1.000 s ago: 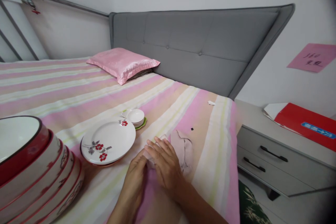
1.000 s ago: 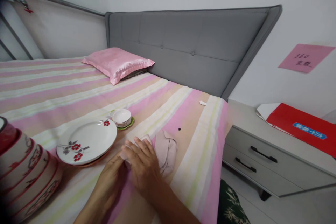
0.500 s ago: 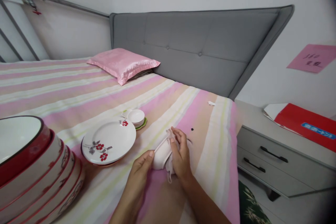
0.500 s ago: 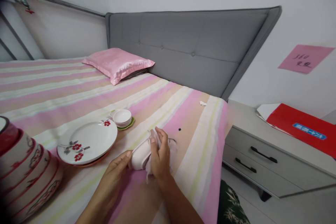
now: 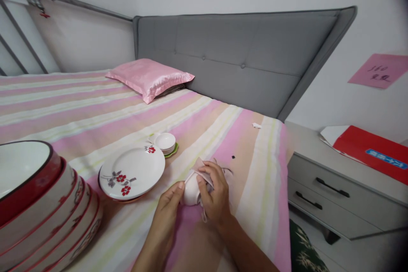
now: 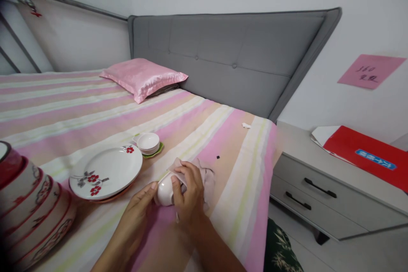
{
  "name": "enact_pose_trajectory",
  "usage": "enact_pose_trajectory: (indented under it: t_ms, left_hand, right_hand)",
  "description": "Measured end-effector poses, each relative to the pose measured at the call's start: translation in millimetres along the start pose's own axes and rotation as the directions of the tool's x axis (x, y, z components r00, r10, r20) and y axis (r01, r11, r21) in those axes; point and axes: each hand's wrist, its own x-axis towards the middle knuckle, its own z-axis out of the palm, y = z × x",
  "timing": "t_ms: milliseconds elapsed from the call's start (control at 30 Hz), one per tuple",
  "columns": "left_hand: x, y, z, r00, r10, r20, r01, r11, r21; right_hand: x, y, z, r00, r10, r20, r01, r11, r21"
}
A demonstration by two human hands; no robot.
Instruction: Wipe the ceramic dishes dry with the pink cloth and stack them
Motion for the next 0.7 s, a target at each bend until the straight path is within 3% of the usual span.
enact_pose_trajectory:
  t_ms: [233,433,567,700]
  left_hand:
    - [1.4,0.7,-2.3,1.0,0.02,0.005,-0.02,1.0,-0.001]
    - [4.4,-2.5,-9.9,0.998,0.038,-0.042,-0.038,0.999,-0.006]
    - [5.1,-2.9,-10.7,0.998,0.032,-0.052,-0.033,0.999,-0.016]
    - [3.4,-0.9,-6.5,0.999,0.037,-0.025,-0.037,0.999,-0.029]
  right_hand:
    - [-2.1,-11.4,-1.6,0.987,-0.145,0.066,0.147,0.989,-0.033]
    - [-5.1,-17.0,-0.4,0.945,-0.292,0.147,0.295,0.955,0.003]
    - [-5.8,-16.7,-1.3,0.928,-0.325,0.18,0.326,0.945,0.025]
    - [-3.3,-14.4,-0.6,0.949,-0.278,0.145,0.283,0.959,-0.012]
